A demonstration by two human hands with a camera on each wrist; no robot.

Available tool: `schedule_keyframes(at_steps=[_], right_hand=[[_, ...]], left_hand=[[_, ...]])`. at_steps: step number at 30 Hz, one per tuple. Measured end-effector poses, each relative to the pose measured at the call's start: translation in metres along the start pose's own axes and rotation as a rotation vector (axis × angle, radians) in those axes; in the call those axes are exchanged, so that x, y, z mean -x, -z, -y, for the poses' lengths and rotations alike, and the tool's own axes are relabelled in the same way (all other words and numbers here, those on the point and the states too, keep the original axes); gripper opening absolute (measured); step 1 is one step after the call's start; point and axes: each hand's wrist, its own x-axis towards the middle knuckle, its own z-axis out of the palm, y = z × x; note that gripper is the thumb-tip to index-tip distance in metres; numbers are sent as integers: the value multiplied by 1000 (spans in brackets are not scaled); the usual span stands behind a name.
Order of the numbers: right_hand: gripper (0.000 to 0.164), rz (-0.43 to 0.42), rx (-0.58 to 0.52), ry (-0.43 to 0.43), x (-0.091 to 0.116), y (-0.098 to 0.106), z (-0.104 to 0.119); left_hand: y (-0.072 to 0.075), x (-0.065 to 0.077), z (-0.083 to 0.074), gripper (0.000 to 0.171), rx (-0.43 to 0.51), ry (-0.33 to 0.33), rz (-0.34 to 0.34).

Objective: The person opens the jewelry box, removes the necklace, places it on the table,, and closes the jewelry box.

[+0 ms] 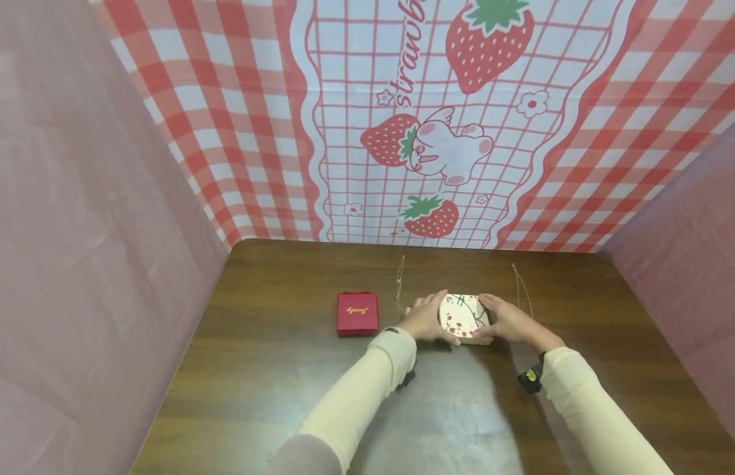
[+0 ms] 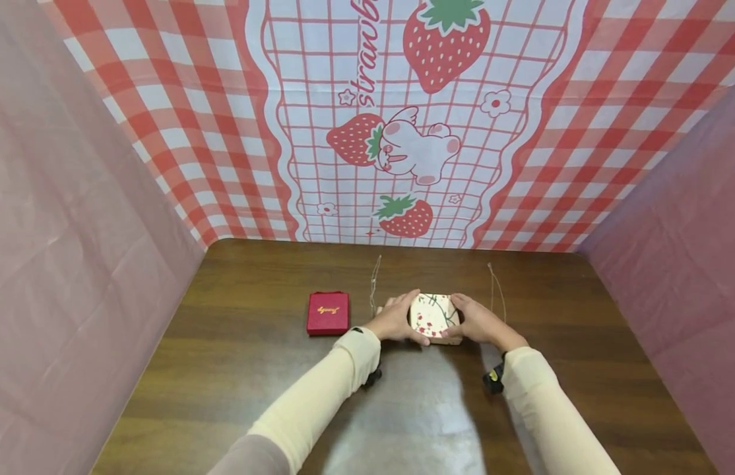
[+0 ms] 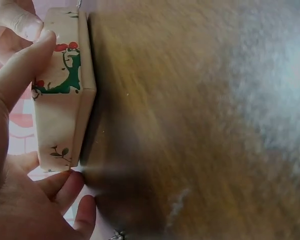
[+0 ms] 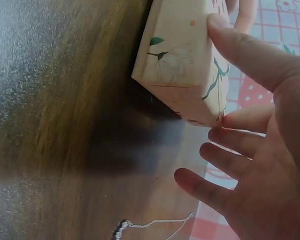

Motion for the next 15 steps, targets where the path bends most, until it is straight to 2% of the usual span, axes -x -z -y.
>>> schedule_keyframes(at_steps=[3, 6, 15], right_hand=[[93, -18, -14, 2, 2, -1, -2], [91, -57, -18, -35, 5, 0, -5], [73, -207, -75, -95, 9, 6, -5]], left_hand=[[1, 2, 1, 119, 21, 6, 2], [7, 6, 0, 115, 75, 11, -15], [41, 18, 0, 90, 126, 1, -113]])
